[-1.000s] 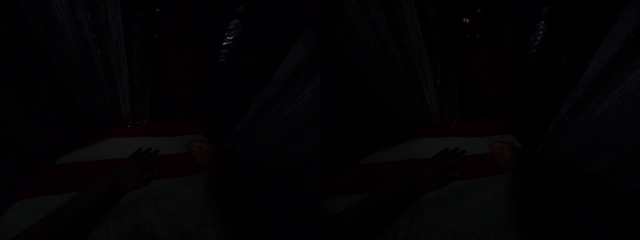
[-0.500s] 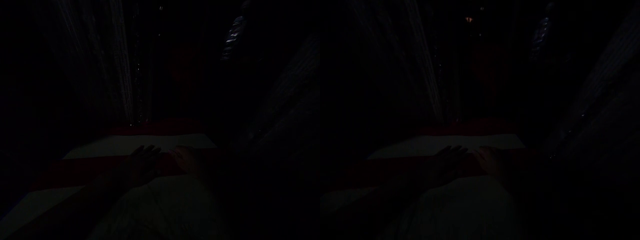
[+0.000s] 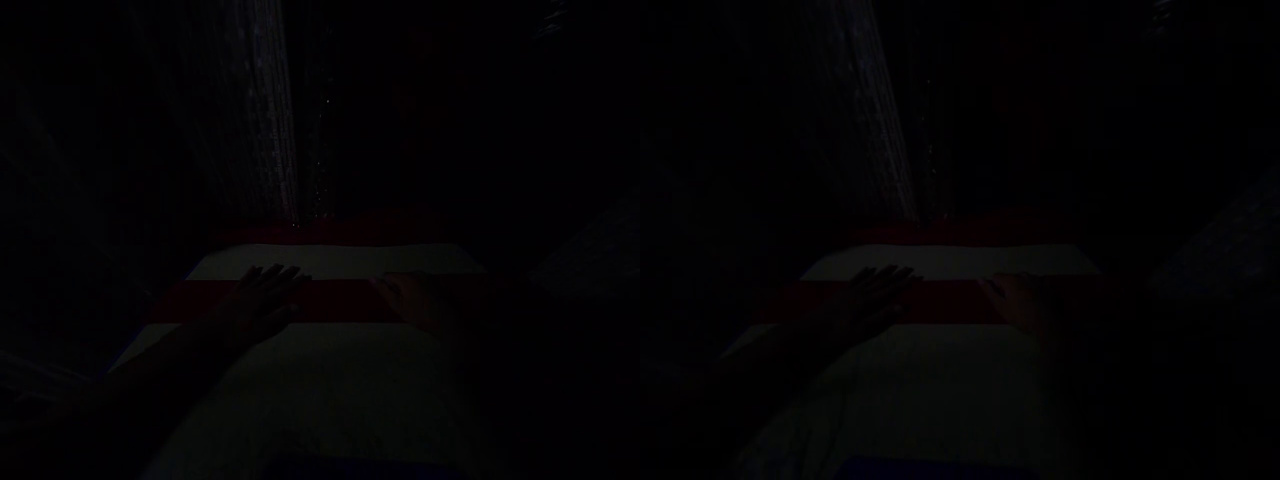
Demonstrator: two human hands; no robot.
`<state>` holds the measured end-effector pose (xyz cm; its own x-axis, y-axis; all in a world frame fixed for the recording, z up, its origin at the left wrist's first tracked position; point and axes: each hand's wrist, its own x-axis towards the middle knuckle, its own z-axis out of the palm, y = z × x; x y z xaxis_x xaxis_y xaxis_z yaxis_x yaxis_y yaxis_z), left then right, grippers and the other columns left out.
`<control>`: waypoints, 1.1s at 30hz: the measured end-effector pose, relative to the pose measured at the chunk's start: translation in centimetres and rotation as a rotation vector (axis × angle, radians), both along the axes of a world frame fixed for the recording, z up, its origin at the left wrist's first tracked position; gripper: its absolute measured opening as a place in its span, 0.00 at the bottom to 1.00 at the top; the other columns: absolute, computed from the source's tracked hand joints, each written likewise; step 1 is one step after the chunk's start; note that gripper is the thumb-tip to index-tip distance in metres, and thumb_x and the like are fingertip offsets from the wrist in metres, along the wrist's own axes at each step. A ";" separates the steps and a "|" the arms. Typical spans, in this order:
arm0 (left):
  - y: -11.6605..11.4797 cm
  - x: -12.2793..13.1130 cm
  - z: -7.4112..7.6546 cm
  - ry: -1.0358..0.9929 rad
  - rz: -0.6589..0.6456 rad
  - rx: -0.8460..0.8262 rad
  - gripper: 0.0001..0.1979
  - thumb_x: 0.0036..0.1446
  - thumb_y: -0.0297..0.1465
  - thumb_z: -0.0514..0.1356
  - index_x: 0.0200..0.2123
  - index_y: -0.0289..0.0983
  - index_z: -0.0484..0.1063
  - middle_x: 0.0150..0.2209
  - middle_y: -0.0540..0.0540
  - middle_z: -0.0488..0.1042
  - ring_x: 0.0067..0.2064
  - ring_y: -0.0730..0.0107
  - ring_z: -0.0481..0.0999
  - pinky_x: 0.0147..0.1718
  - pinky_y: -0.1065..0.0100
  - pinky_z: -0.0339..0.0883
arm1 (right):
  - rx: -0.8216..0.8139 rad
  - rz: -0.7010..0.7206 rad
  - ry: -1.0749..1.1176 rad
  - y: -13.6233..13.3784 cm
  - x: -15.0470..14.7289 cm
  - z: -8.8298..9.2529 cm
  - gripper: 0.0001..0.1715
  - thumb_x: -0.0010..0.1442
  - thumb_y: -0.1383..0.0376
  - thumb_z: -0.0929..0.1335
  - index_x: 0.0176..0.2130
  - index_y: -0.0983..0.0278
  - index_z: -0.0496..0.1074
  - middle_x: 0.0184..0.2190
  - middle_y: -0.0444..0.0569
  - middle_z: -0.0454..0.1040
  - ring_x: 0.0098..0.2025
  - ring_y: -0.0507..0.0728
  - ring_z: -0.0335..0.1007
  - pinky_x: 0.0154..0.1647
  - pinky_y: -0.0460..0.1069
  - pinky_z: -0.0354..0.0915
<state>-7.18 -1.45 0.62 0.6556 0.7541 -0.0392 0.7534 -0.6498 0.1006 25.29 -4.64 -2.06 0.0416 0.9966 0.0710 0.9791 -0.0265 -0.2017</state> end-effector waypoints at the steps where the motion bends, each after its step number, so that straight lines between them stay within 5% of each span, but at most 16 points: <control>1: 0.0 -1.3 0.0 0.011 0.033 0.003 0.31 0.74 0.54 0.41 0.75 0.56 0.44 0.76 0.52 0.44 0.77 0.50 0.43 0.71 0.36 0.36 | 0.002 -0.005 0.010 0.0 -0.1 0.0 0.34 0.72 0.42 0.56 0.35 0.61 0.75 0.34 0.48 0.77 0.32 0.53 0.67 0.34 0.49 0.45; 4: 0.2 -4.4 0.2 0.002 0.090 -0.013 0.32 0.74 0.54 0.41 0.75 0.55 0.44 0.76 0.52 0.45 0.76 0.52 0.45 0.72 0.40 0.38 | 0.001 -0.034 0.026 -0.1 -0.3 0.1 0.35 0.71 0.40 0.56 0.33 0.61 0.74 0.34 0.47 0.76 0.31 0.52 0.65 0.32 0.49 0.44; 7: 0.6 -4.2 0.8 -0.006 0.132 0.003 0.31 0.74 0.53 0.41 0.75 0.54 0.48 0.76 0.50 0.47 0.76 0.48 0.46 0.71 0.38 0.39 | -0.002 -0.032 0.013 -0.2 -0.4 0.2 0.34 0.70 0.40 0.57 0.33 0.61 0.73 0.33 0.47 0.75 0.30 0.52 0.64 0.32 0.49 0.45; 9: 0.8 -1.6 1.4 0.009 0.124 0.020 0.29 0.75 0.51 0.40 0.74 0.55 0.50 0.76 0.50 0.47 0.76 0.44 0.43 0.69 0.32 0.37 | -0.018 -0.031 0.005 -0.2 -0.4 0.2 0.34 0.70 0.41 0.57 0.32 0.62 0.73 0.33 0.47 0.75 0.30 0.52 0.63 0.32 0.49 0.45; 13: 1.3 6.2 1.9 -0.052 -0.101 -0.042 0.31 0.74 0.53 0.40 0.75 0.56 0.45 0.77 0.52 0.41 0.77 0.48 0.38 0.70 0.33 0.35 | -0.025 -0.040 0.008 0.0 -0.6 0.2 0.34 0.70 0.40 0.57 0.32 0.62 0.73 0.32 0.48 0.74 0.30 0.52 0.63 0.33 0.49 0.47; 18: 2.2 11.7 -0.4 -0.151 -0.300 -0.087 0.37 0.73 0.54 0.43 0.76 0.40 0.45 0.77 0.44 0.44 0.77 0.52 0.40 0.72 0.40 0.35 | -0.085 -0.091 0.050 0.3 -1.5 0.4 0.28 0.70 0.46 0.58 0.32 0.62 0.71 0.32 0.46 0.74 0.31 0.52 0.65 0.32 0.50 0.49; 22: 2.1 11.8 -1.9 -0.160 -0.343 -0.063 0.37 0.74 0.52 0.43 0.75 0.35 0.47 0.76 0.41 0.46 0.77 0.51 0.43 0.72 0.40 0.37 | -0.076 -0.094 0.086 0.1 -1.4 0.4 0.29 0.68 0.44 0.58 0.33 0.61 0.72 0.31 0.46 0.74 0.31 0.53 0.66 0.31 0.50 0.50; 33: 1.5 12.1 -1.7 -0.139 -0.339 -0.040 0.39 0.73 0.54 0.41 0.75 0.34 0.49 0.76 0.42 0.45 0.77 0.50 0.43 0.71 0.39 0.36 | 0.055 -0.038 0.235 0.2 0.7 -0.4 0.35 0.61 0.37 0.59 0.29 0.63 0.70 0.26 0.47 0.71 0.29 0.53 0.66 0.31 0.49 0.56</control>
